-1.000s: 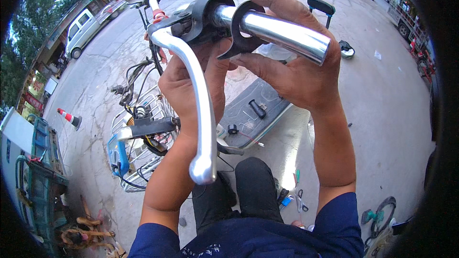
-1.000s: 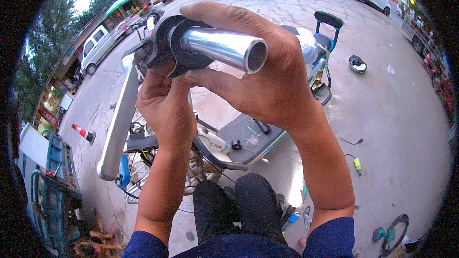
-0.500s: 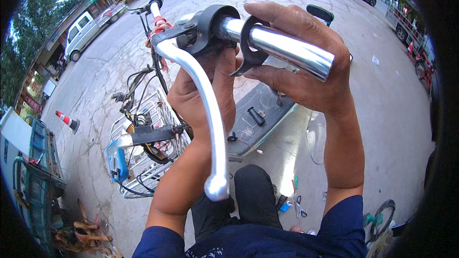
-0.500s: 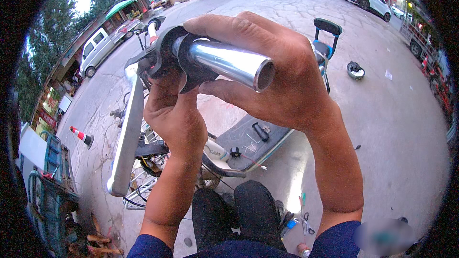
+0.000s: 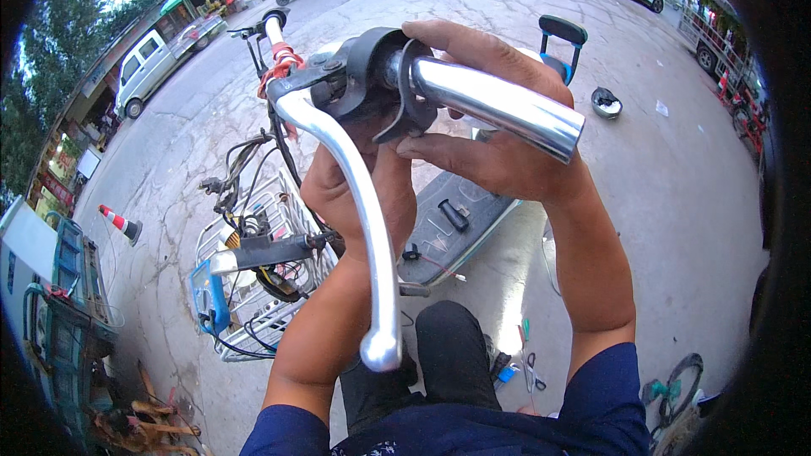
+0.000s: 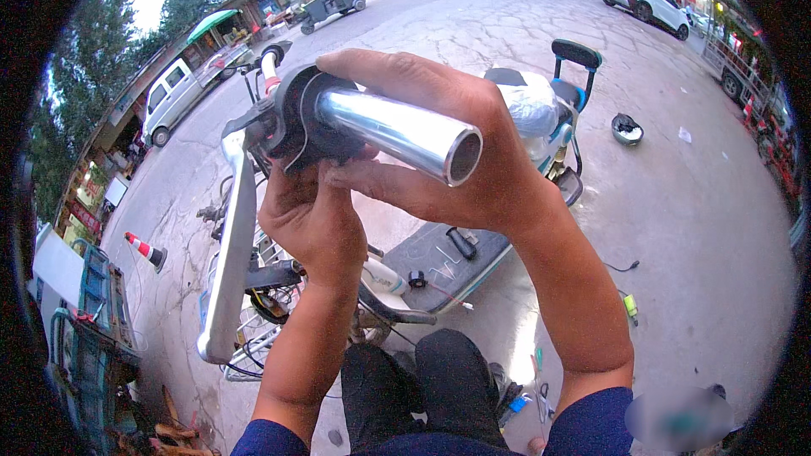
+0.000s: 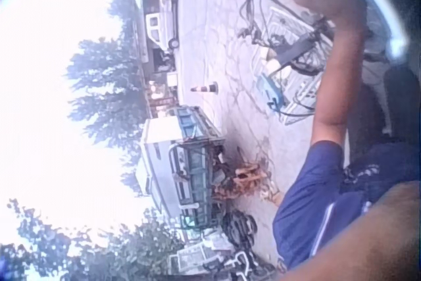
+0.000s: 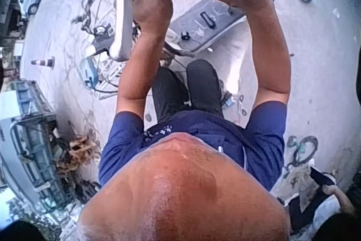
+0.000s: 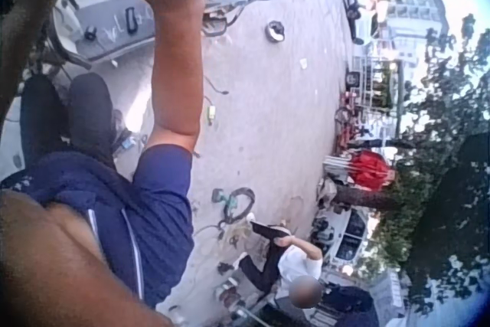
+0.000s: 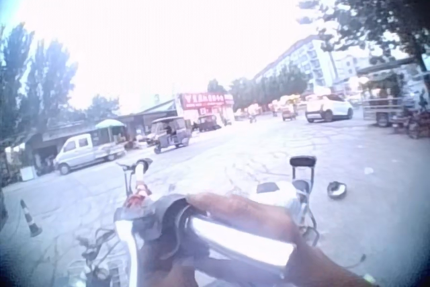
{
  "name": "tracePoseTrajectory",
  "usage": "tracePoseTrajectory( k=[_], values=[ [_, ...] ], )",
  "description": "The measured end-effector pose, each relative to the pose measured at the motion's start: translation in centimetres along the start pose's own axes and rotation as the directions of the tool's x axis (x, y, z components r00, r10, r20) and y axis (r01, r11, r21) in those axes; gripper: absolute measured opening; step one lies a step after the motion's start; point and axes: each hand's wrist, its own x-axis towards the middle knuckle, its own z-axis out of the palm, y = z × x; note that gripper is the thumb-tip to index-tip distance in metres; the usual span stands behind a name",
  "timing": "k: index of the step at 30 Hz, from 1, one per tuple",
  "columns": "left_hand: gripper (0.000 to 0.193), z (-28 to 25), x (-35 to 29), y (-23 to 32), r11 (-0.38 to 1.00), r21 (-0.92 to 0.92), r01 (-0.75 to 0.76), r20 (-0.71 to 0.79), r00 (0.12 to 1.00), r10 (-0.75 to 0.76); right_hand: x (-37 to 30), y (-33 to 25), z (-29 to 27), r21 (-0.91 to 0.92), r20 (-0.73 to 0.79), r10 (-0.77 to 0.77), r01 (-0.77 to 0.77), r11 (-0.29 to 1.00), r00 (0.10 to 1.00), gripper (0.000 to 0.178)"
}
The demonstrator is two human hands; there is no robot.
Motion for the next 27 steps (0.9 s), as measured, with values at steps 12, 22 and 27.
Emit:
tracePoseTrajectory(
  k=[12,22,27],
  values=[
    [0.023,-0.2,-0.2,-0.3,0.997,0.051,-0.053,0.002,0.999,0.053,0.6,0.7,-0.4,-0.031,0.023,-0.115,0.116,0.993,0.993,0.068],
    [0.019,-0.2,0.2,0.3,1.0,-0.003,-0.02,0.085,0.996,0.02,0.5,1.1,-0.5,-0.066,-0.022,-0.16,0.158,0.985,0.987,0.06],
    [0.017,0.0,0.2,-0.1,0.995,-0.089,-0.052,0.093,0.994,0.06,1.0,1.6,0.0,-0.035,-0.148,-0.27,0.268,0.963,0.951,0.061]
  ],
)
